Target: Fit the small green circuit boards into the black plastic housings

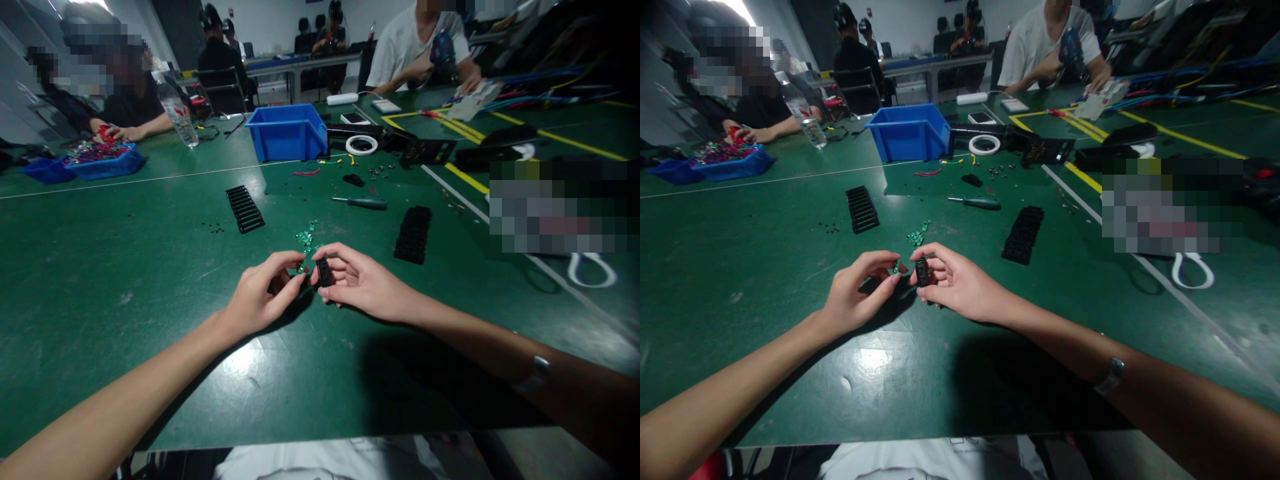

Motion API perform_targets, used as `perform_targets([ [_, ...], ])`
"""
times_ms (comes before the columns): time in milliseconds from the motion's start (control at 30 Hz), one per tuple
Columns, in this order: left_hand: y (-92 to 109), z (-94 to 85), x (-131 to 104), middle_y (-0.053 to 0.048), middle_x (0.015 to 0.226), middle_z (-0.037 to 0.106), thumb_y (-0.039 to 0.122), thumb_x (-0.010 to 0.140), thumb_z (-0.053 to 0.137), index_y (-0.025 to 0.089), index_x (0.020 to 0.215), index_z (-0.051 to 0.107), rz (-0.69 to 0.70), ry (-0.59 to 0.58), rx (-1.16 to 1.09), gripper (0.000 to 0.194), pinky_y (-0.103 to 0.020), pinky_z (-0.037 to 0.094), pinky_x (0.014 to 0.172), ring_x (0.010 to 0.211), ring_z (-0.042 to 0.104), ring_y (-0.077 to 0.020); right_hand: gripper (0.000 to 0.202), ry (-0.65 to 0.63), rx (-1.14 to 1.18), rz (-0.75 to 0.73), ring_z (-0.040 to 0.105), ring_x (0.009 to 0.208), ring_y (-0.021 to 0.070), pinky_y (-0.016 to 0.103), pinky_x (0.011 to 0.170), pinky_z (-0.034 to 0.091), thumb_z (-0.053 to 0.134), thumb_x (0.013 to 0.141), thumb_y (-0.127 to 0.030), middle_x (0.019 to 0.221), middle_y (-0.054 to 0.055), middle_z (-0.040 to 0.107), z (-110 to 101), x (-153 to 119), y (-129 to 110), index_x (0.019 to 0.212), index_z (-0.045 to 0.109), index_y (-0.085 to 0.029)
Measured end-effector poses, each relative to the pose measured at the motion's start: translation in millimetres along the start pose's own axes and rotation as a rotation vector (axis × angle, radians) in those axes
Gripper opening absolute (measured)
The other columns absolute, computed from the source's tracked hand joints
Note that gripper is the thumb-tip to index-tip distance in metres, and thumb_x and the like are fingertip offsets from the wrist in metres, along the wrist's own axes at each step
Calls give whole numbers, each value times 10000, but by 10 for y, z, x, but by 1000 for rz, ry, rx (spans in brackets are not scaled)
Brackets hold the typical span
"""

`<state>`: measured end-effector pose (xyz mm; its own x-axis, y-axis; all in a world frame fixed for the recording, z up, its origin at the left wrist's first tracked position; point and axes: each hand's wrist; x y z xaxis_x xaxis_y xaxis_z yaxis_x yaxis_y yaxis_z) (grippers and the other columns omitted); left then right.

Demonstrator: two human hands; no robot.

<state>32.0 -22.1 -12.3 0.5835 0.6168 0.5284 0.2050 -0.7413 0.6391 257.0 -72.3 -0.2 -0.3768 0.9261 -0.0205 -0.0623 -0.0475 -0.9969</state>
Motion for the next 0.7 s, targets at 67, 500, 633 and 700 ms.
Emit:
perform_targets([
  [67,7,-7,4,-78,1023,731,199,929,639,175,1265,581,10,1,20,342,-199,584,711,802,721,-128,470,0,-1,3,635,823,127,249,672,531,687,822,-90,1016,27,643,2,4,-2,1210,464,-234],
  [500,0,-14,16,-22,870,691,230,888,719,179,1174,608,46,-6,26,312,-151,509,589,659,654,-80,452,13,-2,44,613,808,112,250,711,524,671,830,-70,991,13,620,1,6,21,1206,478,-231],
  [633,2,-14,19,0,830,671,230,874,737,182,1146,601,47,-11,8,308,-146,487,587,655,641,-74,470,5,-13,37,616,805,109,246,699,520,664,823,-56,1001,5,611,-12,9,28,1212,475,-240],
  [700,1,-9,18,0,821,666,229,879,732,179,1146,596,44,-18,-8,304,-153,480,582,652,634,-77,473,4,-16,37,611,788,105,246,693,518,661,819,-51,992,1,607,-15,8,35,1210,474,-241],
])
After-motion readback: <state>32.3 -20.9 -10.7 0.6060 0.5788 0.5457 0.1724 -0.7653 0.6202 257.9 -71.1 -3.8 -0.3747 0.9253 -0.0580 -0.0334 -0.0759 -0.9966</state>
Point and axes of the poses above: each hand's wrist, its own x-axis towards the middle knuckle, its own z-axis out of the palm, y = z × x
